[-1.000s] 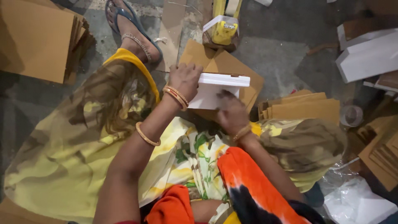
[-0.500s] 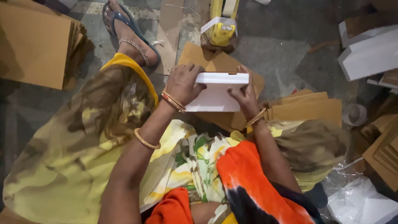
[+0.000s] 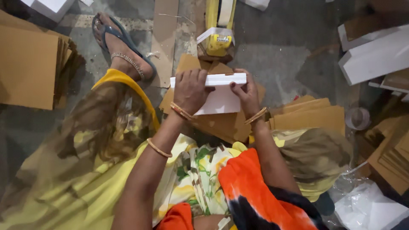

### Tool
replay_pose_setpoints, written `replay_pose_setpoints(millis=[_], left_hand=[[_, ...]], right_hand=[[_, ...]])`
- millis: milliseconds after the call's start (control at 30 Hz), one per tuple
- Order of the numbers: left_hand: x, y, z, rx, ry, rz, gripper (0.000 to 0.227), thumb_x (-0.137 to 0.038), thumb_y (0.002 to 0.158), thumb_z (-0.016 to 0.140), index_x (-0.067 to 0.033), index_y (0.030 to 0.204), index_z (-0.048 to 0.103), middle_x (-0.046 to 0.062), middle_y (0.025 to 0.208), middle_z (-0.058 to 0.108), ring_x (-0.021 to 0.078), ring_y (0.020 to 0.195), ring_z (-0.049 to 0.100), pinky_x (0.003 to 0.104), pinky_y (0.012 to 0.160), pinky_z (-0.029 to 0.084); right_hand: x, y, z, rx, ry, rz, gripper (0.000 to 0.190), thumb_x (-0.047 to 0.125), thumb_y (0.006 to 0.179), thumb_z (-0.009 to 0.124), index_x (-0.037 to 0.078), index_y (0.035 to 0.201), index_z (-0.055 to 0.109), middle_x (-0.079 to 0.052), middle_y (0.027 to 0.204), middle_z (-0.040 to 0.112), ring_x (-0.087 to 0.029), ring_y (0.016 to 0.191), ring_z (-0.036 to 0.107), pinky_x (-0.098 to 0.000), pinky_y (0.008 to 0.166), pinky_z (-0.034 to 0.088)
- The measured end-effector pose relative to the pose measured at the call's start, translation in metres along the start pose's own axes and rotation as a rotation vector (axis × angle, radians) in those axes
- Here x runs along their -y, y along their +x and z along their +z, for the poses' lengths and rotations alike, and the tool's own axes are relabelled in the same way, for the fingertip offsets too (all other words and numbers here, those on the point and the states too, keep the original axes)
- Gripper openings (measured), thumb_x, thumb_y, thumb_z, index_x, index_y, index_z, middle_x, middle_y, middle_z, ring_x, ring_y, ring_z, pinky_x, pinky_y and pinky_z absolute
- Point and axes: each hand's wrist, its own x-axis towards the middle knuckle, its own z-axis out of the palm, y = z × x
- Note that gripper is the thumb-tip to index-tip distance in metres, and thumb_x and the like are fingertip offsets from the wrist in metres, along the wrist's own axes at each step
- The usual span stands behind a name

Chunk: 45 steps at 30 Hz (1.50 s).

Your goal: The person assembles small cardboard boxes by folding the flaps and securing them with a tape dispenser. They handle white foam inserts and stacks of flat cardboard pieces, repeatedly folding and taping the boxes.

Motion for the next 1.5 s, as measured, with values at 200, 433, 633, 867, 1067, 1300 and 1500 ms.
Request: replay_pose_setpoints(millis=[200,433,633,867,1067,1300,1500], left_hand=[[0.007,-0.009,0.004,-0.013,0.011,0.017,0.051,-0.04,0.079,0.081,-0.0098,0.115,0.059,0.008,0.105,0.062,0.0273,0.102,0.059,0.044,0.091,0.041],[0.005,-0.01,0.004,-0.007,0.042,0.019,0.054,-0.042,0.081,0.08,-0.0094,0.119,0.058,0.007,0.105,0.062,0.0262,0.102,0.058,0.042,0.093,0.039],[0.003,-0.006,0.003,-0.001,0.055,0.013,0.062,-0.044,0.079,0.081,-0.0098,0.126,0.059,0.009,0.108,0.063,0.0295,0.1,0.057,0.044,0.092,0.04],[0.002,-0.007,0.0,0.013,0.055,0.009,0.053,-0.042,0.079,0.082,-0.0115,0.116,0.059,0.008,0.103,0.061,0.0302,0.1,0.057,0.046,0.092,0.041],[0.004,-0.009,0.01,0.004,0.027,-0.021,0.047,-0.039,0.079,0.08,-0.012,0.111,0.059,0.009,0.105,0.061,0.0305,0.1,0.057,0.047,0.089,0.041],[0.01,-0.016,0.025,-0.014,-0.02,-0.065,0.041,-0.026,0.081,0.078,-0.011,0.114,0.06,0.01,0.109,0.061,0.0311,0.103,0.058,0.046,0.091,0.044],[0.007,-0.017,0.016,0.113,-0.085,-0.036,0.059,-0.025,0.07,0.082,-0.0116,0.123,0.06,0.009,0.116,0.063,0.0298,0.114,0.059,0.044,0.099,0.045]], right_hand=[[0.0,-0.001,0.001,-0.015,-0.017,0.055,0.049,0.015,0.097,0.068,0.006,0.143,0.052,-0.006,0.129,0.061,-0.015,0.12,0.057,-0.029,0.102,0.051],[0.003,-0.004,-0.003,0.026,-0.058,0.025,0.055,0.022,0.101,0.065,0.005,0.15,0.048,-0.007,0.139,0.058,-0.018,0.13,0.054,-0.0314,0.112,0.043],[-0.014,-0.004,-0.025,0.04,-0.081,0.049,0.058,0.029,0.104,0.064,0.004,0.153,0.045,-0.011,0.144,0.058,-0.021,0.134,0.053,-0.0331,0.115,0.043],[0.002,-0.026,-0.037,0.012,-0.45,0.252,0.061,0.029,0.098,0.066,0.013,0.153,0.045,-0.014,0.143,0.056,-0.025,0.131,0.056,-0.0391,0.109,0.048],[0.048,-0.035,-0.001,-0.049,-1.052,-0.258,0.08,0.025,0.09,0.078,0.01,0.156,0.036,-0.02,0.153,0.046,-0.039,0.137,0.048,-0.0473,0.114,0.041],[0.066,-0.005,0.035,0.205,-1.368,-0.366,0.059,0.018,0.085,0.079,0.011,0.137,0.054,-0.019,0.127,0.057,-0.042,0.121,0.052,-0.05,0.103,0.044],[0.063,-0.019,0.034,0.197,-1.38,-0.421,0.05,0.02,0.089,0.078,0.011,0.131,0.053,-0.023,0.119,0.057,-0.047,0.107,0.056,-0.0558,0.085,0.048]])
